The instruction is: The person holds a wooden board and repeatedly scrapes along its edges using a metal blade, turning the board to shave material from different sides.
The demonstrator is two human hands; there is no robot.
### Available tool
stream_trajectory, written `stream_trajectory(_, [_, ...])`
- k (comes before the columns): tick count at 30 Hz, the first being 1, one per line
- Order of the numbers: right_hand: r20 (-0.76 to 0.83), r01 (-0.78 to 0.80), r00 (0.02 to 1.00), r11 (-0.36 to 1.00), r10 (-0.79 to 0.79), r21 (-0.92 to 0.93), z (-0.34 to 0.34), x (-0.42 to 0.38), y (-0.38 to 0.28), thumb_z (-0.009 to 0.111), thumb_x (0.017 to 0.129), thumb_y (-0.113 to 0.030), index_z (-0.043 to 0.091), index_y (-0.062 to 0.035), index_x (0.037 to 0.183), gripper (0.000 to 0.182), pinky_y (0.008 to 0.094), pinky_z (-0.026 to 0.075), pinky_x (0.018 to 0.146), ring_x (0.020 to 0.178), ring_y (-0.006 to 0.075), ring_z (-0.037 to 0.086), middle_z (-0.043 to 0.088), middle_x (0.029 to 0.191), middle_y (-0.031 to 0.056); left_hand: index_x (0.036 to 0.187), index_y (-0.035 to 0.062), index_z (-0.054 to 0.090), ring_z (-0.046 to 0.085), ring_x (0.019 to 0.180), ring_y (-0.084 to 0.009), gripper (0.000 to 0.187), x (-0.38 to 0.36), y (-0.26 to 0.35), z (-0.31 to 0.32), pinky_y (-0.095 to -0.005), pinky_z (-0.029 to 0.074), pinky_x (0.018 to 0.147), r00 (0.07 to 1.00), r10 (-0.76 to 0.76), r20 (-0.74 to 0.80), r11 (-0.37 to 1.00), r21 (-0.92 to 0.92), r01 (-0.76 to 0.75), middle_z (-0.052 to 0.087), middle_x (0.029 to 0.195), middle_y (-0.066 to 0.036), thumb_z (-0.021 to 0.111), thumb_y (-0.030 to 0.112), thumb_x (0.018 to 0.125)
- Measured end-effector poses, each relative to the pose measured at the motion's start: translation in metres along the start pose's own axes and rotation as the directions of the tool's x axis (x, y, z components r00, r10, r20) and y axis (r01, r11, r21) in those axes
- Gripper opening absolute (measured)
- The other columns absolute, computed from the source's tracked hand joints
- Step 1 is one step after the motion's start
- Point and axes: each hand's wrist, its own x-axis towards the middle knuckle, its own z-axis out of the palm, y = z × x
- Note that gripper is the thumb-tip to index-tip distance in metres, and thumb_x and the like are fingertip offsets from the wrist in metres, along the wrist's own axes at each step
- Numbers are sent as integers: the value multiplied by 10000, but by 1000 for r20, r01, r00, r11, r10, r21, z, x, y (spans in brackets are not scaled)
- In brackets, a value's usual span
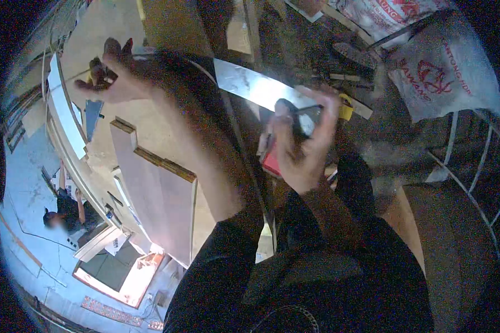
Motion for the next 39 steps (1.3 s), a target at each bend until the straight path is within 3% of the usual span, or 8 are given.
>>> stream_trajectory(6, [26,-491,824,690,566,531,-76,-76,-6,613,945,-162,339,-68,1250,420,322,508,558,647,145,572,555,827,90,1347,-33,351,537,963,-253,803,-1,-4,-1,-368,472,811,997,-20,74,1000,1,20,528,1120,-162,766,124,678])
stream_trajectory(12, [-84,-550,775,735,626,395,-141,-80,-40,595,958,-177,338,-104,1264,406,371,535,553,636,200,582,562,845,132,1441,-33,248,516,1034,-256,999,-11,10,-7,-376,464,840,957,-154,246,988,39,149,481,1196,-156,793,124,618])
stream_trajectory(19, [-350,-357,824,888,446,291,-159,-40,-55,540,977,-171,401,-109,1254,315,289,508,541,687,169,573,541,912,109,1488,11,210,498,1106,-281,1117,-8,22,-14,-405,459,878,961,-170,216,970,209,125,466,1238,-159,828,186,574])
stream_trajectory(24, [-717,-18,697,1000,-4,-23,-211,38,-87,502,991,-167,447,-113,1246,266,231,489,532,724,147,567,525,960,93,1495,8,219,507,1083,-312,1201,-6,27,-9,-409,494,830,961,-113,252,931,363,14,432,1223,-190,876,257,521])
stream_trajectory(25, [-242,99,883,663,-403,-742,-223,47,-82,481,997,-173,453,-106,1180,197,239,472,517,701,144,554,504,900,63,1489,4,249,512,1073,-325,1205,-8,23,-7,-414,497,836,969,-99,225,932,362,11,443,1179,-191,890,291,510])
stream_trajectory(28, [-483,-58,862,977,152,205,-160,99,-39,521,986,-327,425,-80,1278,394,381,457,886,1047,278,547,558,1141,172,1473,-14,282,507,1083,-341,1193,-11,26,-3,-424,483,868,973,-57,226,920,390,-37,453,1179,-207,896,319,506])
stream_trajectory(33, [328,129,939,989,-99,-71,-28,163,-1,627,942,-223,505,-39,1180,324,324,413,916,1032,187,513,547,1112,86,1450,-48,308,501,1097,-365,1190,-16,18,-6,-447,454,919,958,105,266,878,428,-215,455,1215,-240,900,339,493])
stream_trajectory(39, [589,-2,808,1000,-15,28,7,178,3,635,940,-201,508,-35,1170,310,302,419,909,1020,165,515,561,1072,67,1329,-27,497,525,1117,-373,917,0,35,-12,-446,409,968,862,-121,493,907,407,-106,562,1205,-224,845,456,632])
